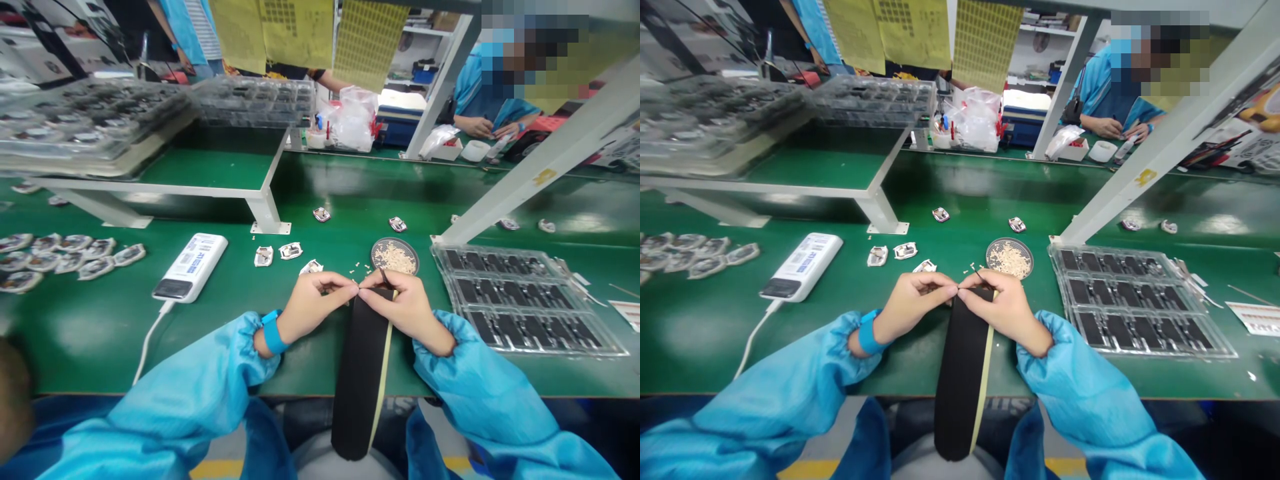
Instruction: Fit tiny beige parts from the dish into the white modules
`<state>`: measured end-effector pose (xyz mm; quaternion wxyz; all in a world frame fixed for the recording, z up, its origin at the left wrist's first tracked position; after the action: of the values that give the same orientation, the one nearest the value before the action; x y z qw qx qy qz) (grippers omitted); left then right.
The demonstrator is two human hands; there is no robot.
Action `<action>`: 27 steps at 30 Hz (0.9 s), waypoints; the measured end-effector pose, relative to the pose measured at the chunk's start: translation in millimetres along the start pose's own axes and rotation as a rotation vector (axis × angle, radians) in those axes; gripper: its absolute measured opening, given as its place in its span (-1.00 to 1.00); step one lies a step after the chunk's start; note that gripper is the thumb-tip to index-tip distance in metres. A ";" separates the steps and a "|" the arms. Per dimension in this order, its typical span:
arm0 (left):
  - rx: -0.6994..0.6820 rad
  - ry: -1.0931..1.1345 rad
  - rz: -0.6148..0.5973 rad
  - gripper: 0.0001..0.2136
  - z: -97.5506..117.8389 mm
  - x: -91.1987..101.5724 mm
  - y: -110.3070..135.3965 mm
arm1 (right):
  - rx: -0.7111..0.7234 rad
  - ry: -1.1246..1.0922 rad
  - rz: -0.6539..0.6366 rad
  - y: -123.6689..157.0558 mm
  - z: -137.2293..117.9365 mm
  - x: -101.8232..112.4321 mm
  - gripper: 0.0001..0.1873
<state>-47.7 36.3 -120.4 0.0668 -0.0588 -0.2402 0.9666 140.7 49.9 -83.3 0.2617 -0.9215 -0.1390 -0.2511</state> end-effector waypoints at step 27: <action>0.170 0.271 -0.041 -0.78 -7.9 0.7 -4.3 | -0.099 -0.112 -0.062 -1.1 2.9 -2.4 -0.83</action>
<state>-46.8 43.8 -125.4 0.1232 -0.1778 -0.1475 0.9651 139.4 52.1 -86.3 0.1998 -0.9412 -0.1691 -0.2137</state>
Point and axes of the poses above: each hand's wrist, its own y-axis away from the middle knuckle, its own x-axis out of the back of the hand, z = x × y, the point moved 1 cm from there along -y, towards the middle knuckle, and after that the axes turned 8 degrees about -x, right-handed, at the moved point
